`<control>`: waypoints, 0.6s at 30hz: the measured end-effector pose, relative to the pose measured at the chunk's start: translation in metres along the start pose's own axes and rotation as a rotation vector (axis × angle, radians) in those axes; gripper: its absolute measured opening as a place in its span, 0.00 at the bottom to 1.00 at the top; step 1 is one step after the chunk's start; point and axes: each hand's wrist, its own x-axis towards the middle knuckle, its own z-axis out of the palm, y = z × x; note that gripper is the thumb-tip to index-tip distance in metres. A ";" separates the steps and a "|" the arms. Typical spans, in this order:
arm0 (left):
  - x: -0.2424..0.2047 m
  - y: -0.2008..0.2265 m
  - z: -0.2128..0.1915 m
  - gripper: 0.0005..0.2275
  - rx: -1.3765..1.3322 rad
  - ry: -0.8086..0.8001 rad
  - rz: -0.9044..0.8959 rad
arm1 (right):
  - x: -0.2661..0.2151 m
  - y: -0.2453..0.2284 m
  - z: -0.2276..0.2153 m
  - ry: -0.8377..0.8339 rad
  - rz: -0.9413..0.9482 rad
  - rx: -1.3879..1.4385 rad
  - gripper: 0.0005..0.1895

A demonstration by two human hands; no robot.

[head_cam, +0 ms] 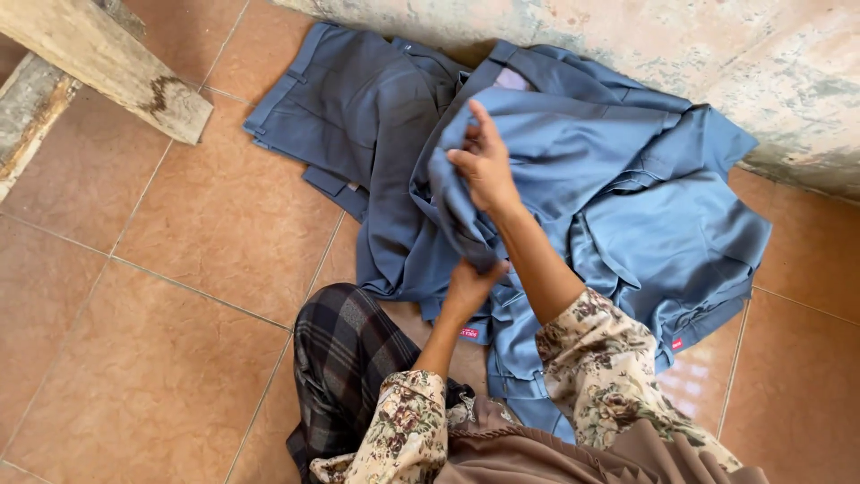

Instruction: Folding multiple pairs of blue pants into neat rectangles while sitting on the floor.

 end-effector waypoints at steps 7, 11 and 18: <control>0.046 -0.051 -0.137 0.18 -0.352 0.869 -0.022 | 0.018 -0.032 -0.030 -0.375 -0.125 -0.478 0.26; 0.026 -0.008 -0.144 0.33 -0.474 0.749 -0.063 | -0.011 -0.045 -0.039 -0.498 -0.211 -0.858 0.17; 0.027 -0.079 -0.102 0.37 0.140 0.565 -0.253 | -0.074 0.048 -0.026 -0.834 -0.532 -1.757 0.45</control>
